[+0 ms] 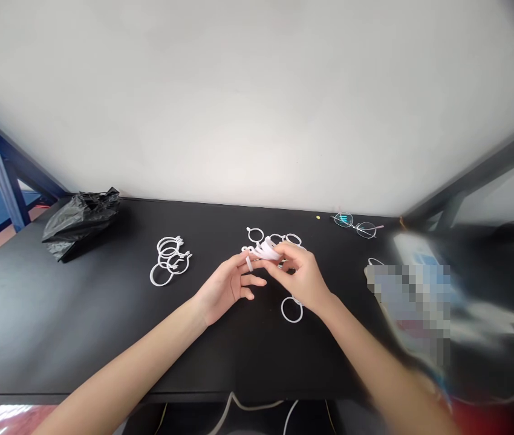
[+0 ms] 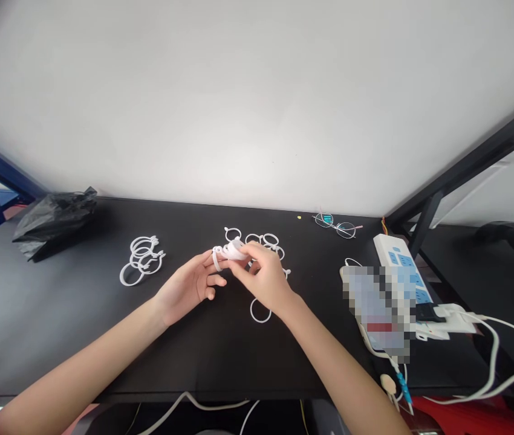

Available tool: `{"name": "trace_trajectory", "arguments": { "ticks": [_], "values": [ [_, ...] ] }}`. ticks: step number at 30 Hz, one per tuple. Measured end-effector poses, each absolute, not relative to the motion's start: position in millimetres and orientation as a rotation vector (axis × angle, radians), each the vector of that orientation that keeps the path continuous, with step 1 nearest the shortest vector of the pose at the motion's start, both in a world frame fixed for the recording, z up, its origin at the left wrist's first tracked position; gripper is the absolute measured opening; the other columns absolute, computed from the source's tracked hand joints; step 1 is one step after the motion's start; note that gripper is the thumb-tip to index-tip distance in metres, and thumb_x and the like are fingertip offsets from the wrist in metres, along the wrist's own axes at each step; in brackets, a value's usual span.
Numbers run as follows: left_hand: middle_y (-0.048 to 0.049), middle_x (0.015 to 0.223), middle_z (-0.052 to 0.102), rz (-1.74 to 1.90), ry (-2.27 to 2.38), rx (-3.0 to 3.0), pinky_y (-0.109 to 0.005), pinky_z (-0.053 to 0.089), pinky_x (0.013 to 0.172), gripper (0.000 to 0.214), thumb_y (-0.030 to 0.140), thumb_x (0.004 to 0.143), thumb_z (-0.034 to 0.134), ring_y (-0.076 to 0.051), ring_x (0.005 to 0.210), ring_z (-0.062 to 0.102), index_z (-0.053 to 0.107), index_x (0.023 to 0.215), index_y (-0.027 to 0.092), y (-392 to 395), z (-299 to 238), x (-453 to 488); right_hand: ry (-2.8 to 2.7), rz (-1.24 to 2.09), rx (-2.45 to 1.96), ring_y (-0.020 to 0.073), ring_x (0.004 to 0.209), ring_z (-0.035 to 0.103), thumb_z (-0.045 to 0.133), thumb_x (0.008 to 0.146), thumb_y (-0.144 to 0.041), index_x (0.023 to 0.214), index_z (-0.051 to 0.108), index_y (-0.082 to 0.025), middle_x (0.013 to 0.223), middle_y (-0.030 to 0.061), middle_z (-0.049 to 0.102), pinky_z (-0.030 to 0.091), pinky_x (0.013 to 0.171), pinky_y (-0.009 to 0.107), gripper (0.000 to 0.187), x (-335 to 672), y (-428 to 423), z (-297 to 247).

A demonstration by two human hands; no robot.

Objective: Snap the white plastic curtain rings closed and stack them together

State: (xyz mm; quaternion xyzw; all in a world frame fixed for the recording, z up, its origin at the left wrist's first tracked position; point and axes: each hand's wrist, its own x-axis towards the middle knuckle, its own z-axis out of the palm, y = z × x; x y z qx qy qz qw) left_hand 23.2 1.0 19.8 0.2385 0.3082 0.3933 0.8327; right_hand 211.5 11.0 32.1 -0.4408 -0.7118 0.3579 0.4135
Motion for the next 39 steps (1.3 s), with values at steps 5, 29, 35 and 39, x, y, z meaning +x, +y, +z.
{"name": "trace_trajectory", "arguments": {
  "ticks": [5, 29, 35, 39],
  "values": [
    [-0.0021, 0.090, 0.063, 0.900, 0.698, 0.524, -0.011, 0.047, 0.043, 0.020, 0.030, 0.092, 0.065, -0.004, 0.059, 0.057, 0.073, 0.100, 0.014, -2.3, 16.7, 26.9, -1.917, 0.763, -0.968, 0.0080, 0.057, 0.052, 0.062, 0.089, -0.021, 0.083, 0.064, -0.018, 0.101, 0.0077, 0.063, 0.044, 0.045, 0.022, 0.006, 200.7, 5.4, 21.5],
    [-0.0131, 0.079, 0.076, 0.615, 0.477, 0.974, -0.026, 0.059, 0.056, 0.033, 0.042, 0.084, 0.073, -0.021, 0.067, 0.074, 0.077, 0.084, 0.010, -12.6, 34.5, 19.2, -1.207, 2.100, -0.839, 0.0068, 0.051, 0.055, 0.077, 0.076, -0.040, 0.097, 0.068, -0.015, 0.072, -0.0012, 0.062, 0.042, 0.038, 0.015, 0.034, 207.0, 7.1, 20.5],
    [-0.0137, 0.083, 0.077, 0.545, 0.400, 0.989, -0.038, 0.058, 0.080, 0.028, 0.038, 0.086, 0.071, -0.025, 0.079, 0.075, 0.078, 0.089, 0.012, -9.1, 31.0, 12.3, -1.085, 2.053, -0.722, 0.0045, 0.045, 0.050, 0.083, 0.070, -0.031, 0.089, 0.065, -0.017, 0.062, -0.0059, 0.060, 0.037, 0.037, 0.012, 0.030, 200.6, -1.3, 17.1],
    [-0.0160, 0.090, 0.077, 0.431, 0.228, 0.805, -0.043, 0.054, 0.086, 0.038, 0.043, 0.081, 0.071, -0.030, 0.086, 0.074, 0.077, 0.099, 0.010, -3.9, 29.3, 7.5, -1.105, 2.052, -0.660, 0.0042, 0.040, 0.048, 0.083, 0.069, -0.031, 0.084, 0.061, -0.017, 0.059, -0.0075, 0.060, 0.036, 0.034, 0.013, 0.031, 199.7, -4.3, 15.3]
  ]
}}
